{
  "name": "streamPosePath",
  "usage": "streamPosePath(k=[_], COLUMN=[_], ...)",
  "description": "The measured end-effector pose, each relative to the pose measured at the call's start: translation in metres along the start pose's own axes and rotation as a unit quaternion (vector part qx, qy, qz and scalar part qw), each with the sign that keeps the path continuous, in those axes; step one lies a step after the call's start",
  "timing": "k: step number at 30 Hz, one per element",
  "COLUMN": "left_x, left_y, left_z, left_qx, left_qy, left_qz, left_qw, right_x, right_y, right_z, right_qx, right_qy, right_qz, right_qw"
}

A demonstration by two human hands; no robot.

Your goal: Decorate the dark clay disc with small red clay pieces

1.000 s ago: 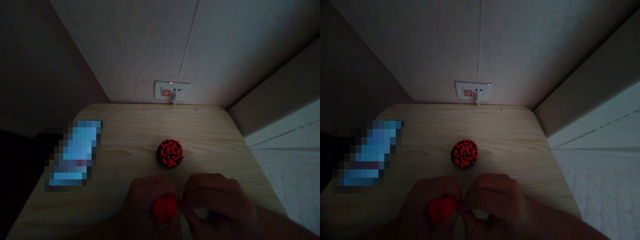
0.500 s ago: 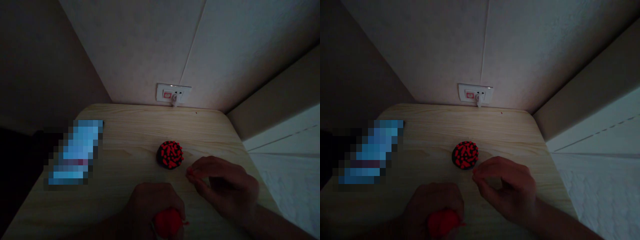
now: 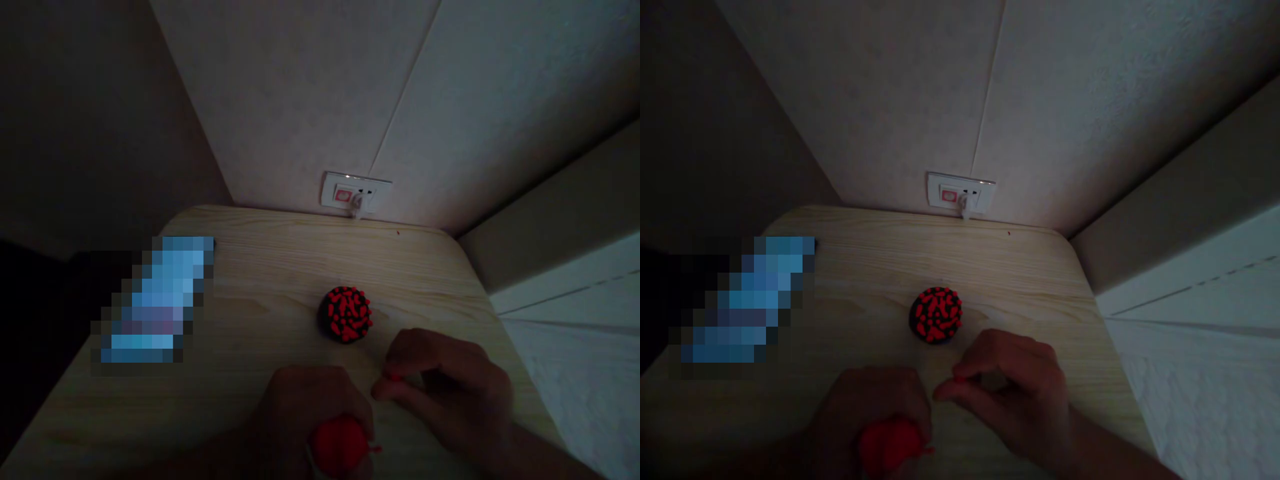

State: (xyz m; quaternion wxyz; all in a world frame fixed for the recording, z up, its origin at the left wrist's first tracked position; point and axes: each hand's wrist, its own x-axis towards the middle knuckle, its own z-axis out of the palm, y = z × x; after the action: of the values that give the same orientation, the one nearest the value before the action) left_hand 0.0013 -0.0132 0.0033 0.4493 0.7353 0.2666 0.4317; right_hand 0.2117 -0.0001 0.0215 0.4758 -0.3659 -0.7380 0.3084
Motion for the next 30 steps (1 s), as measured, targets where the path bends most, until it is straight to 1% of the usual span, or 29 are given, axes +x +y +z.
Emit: streamPosePath(k=[2,4,7,9,12,17,20,24,27,30], left_x=[0.000,0.001,0.002,0.003,0.005,0.007,0.006,0.004,0.003,0.004], left_y=[0.002,0.003,0.001,-0.003,-0.009,-0.011,-0.012,-0.013,-0.014,-0.013], left_z=[-0.001,0.000,0.003,0.004,0.005,0.004,0.005,0.007,0.007,0.006], left_qx=[0.003,-0.001,0.005,0.003,-0.008,-0.011,-0.005,-0.009,-0.001,-0.007], left_qy=[-0.011,-0.008,0.040,0.058,0.060,0.058,0.076,0.071,0.062,0.056], left_qz=[0.002,0.002,-0.013,0.008,0.043,0.047,0.054,0.038,0.040,0.040], left_qw=[1.000,1.000,0.999,0.998,0.997,0.997,0.996,0.997,0.997,0.998], right_x=[0.000,0.001,0.002,0.002,0.000,0.000,0.004,0.006,0.004,-0.002], right_y=[0.000,0.000,0.000,0.000,0.002,0.004,0.003,0.000,0.000,0.001], right_z=[0.001,0.001,0.000,-0.001,-0.002,-0.002,-0.001,0.000,0.000,-0.002], right_qx=[-0.002,0.002,0.010,0.012,0.028,0.088,0.109,0.125,0.117,0.074], right_qy=[0.002,0.005,0.001,-0.013,-0.032,-0.036,-0.038,-0.017,-0.008,-0.021], right_qz=[0.000,0.008,0.015,0.014,0.017,0.028,0.034,0.036,0.046,0.073], right_qw=[1.000,1.000,1.000,1.000,0.999,0.995,0.993,0.991,0.992,0.994])
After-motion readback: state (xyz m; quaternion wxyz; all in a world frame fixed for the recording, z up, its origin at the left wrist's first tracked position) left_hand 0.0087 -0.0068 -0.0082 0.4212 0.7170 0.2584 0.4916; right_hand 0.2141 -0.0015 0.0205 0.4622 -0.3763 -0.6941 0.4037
